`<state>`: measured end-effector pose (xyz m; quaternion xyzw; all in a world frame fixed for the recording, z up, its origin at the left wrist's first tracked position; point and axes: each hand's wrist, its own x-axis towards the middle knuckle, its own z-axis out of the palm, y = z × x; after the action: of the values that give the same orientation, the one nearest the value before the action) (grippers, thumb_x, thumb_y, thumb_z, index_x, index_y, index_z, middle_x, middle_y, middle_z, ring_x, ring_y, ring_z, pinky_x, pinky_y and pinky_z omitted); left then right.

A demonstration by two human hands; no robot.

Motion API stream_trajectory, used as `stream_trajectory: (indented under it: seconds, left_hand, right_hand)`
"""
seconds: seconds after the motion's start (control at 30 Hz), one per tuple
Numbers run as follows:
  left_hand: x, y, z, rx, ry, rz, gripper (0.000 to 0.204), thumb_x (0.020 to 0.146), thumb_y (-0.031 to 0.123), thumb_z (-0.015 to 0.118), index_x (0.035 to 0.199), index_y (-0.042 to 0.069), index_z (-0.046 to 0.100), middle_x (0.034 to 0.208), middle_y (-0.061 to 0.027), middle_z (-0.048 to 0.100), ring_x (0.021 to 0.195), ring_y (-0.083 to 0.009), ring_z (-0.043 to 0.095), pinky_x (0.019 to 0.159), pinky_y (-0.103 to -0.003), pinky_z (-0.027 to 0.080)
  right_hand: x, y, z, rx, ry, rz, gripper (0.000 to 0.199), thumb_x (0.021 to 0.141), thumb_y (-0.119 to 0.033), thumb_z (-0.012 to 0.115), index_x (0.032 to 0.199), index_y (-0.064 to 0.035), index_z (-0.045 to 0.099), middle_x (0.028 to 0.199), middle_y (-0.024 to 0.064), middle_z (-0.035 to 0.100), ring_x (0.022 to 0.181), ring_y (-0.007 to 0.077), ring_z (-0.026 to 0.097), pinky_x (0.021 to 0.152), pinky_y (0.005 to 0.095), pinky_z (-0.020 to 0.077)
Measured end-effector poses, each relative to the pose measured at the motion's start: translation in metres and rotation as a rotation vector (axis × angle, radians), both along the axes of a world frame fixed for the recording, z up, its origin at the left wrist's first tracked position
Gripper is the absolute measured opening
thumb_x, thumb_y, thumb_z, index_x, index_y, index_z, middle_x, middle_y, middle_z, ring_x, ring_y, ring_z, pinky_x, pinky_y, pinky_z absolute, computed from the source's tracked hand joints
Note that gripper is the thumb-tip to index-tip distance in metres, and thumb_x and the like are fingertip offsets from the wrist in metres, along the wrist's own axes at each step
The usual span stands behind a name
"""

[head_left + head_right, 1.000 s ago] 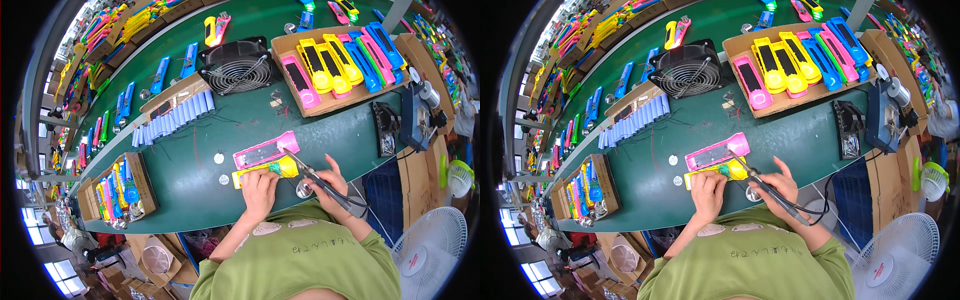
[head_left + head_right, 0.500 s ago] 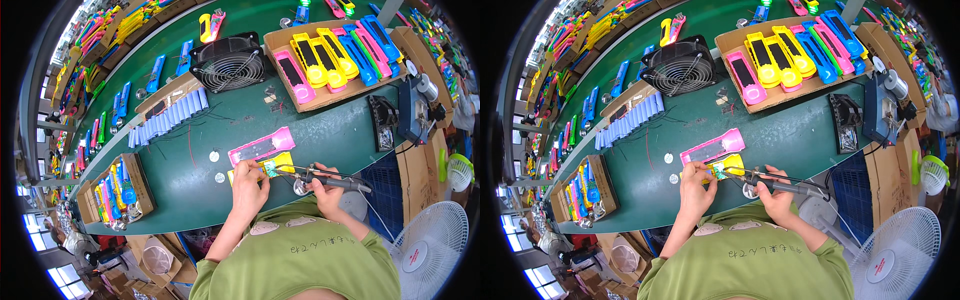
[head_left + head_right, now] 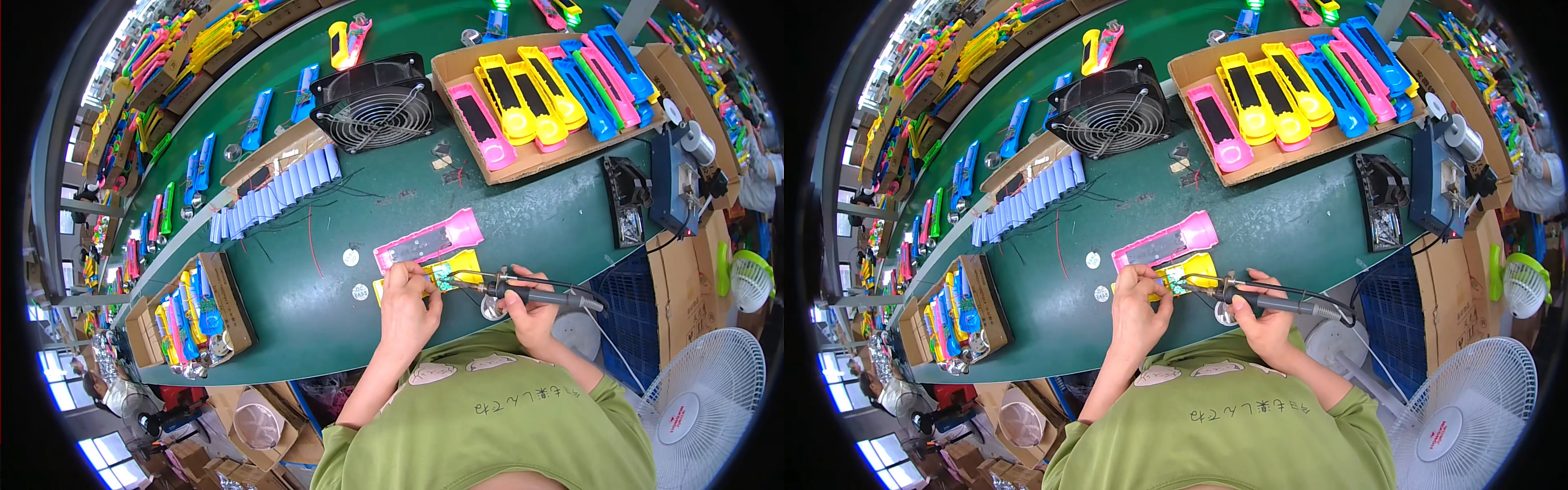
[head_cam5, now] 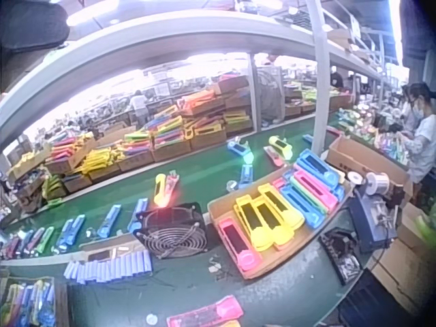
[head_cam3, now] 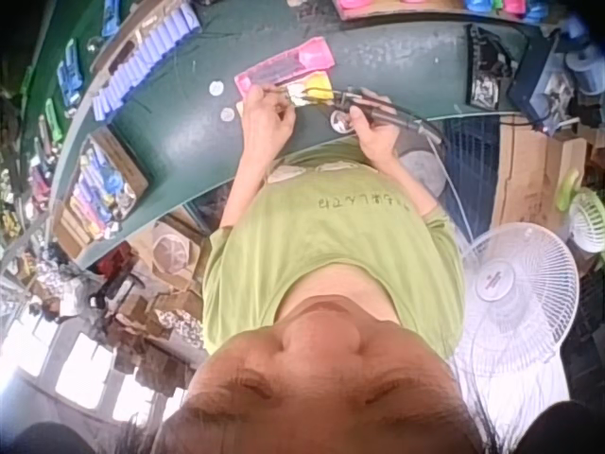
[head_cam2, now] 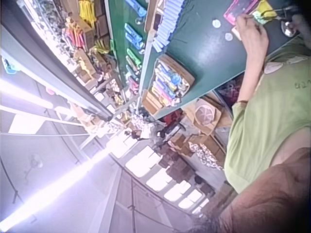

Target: The person solders electronic components and wires into plastic flashlight casings using a soldering iron, fits the panels into the casing parts, and places the assembled flashlights onto the upper conveyor.

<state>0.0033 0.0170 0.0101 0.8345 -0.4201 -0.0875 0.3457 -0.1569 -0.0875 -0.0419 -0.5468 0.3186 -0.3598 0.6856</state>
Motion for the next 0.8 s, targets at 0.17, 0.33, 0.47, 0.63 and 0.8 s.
stream_trajectory:
  seconds: [0.17, 0.33, 0.47, 0.63, 0.8]
  left_hand:
    - [0.000, 0.000, 0.001, 0.009, 0.007, 0.000, 0.010, 0.062, -0.002, 0.066, 0.067, -0.001, 0.058, 0.091, -0.0132, 0.052, 0.085, -0.0285, 0.053, 0.072, -0.036, 0.044]
    - [0.001, 0.000, 0.001, 0.009, 0.011, 0.003, 0.010, 0.062, -0.002, 0.066, 0.067, -0.001, 0.058, 0.090, -0.0132, 0.052, 0.085, -0.0290, 0.053, 0.072, -0.036, 0.044]
    - [0.000, -0.001, 0.003, 0.013, 0.008, 0.005, 0.010, 0.061, -0.002, 0.065, 0.067, -0.001, 0.058, 0.090, -0.0132, 0.051, 0.085, -0.0291, 0.053, 0.072, -0.036, 0.044]
    - [-0.001, 0.000, 0.001, 0.014, -0.009, 0.009, 0.011, 0.060, -0.002, 0.065, 0.067, 0.000, 0.058, 0.089, -0.0131, 0.051, 0.085, -0.0295, 0.053, 0.072, -0.036, 0.044]
    - [-0.007, 0.007, -0.002, -0.135, 0.128, 0.083, 0.007, 0.072, -0.001, 0.063, 0.078, 0.000, 0.061, 0.093, -0.0116, 0.056, 0.084, -0.0241, 0.056, 0.068, -0.031, 0.046]
  right_hand:
    - [0.000, -0.005, 0.024, 0.215, -0.037, 0.008, 0.020, 0.076, -0.003, 0.065, 0.094, 0.0011, 0.057, 0.094, 0.0102, 0.055, 0.110, 0.0278, 0.046, 0.094, 0.0417, 0.0356]
    - [-0.002, -0.011, 0.011, -0.067, -0.025, -0.004, 0.018, 0.077, -0.003, 0.063, 0.093, 0.0017, 0.058, 0.089, 0.0097, 0.057, 0.113, 0.0282, 0.045, 0.096, 0.0424, 0.0342]
    - [-0.004, -0.007, 0.009, -0.128, -0.035, -0.026, 0.020, 0.077, -0.002, 0.062, 0.096, 0.0020, 0.056, 0.091, 0.0110, 0.059, 0.105, 0.0239, 0.052, 0.099, 0.0431, 0.0317]
    - [-0.005, -0.009, 0.005, -0.259, -0.066, 0.065, 0.025, 0.078, -0.002, 0.061, 0.101, 0.0025, 0.053, 0.083, 0.0097, 0.061, 0.088, 0.0166, 0.059, 0.101, 0.0429, 0.0290]
    - [-0.005, -0.003, 0.009, -0.047, -0.109, 0.006, 0.024, 0.079, -0.003, 0.060, 0.101, 0.0025, 0.053, 0.073, 0.0072, 0.062, 0.081, 0.0145, 0.061, 0.104, 0.0424, 0.0248]
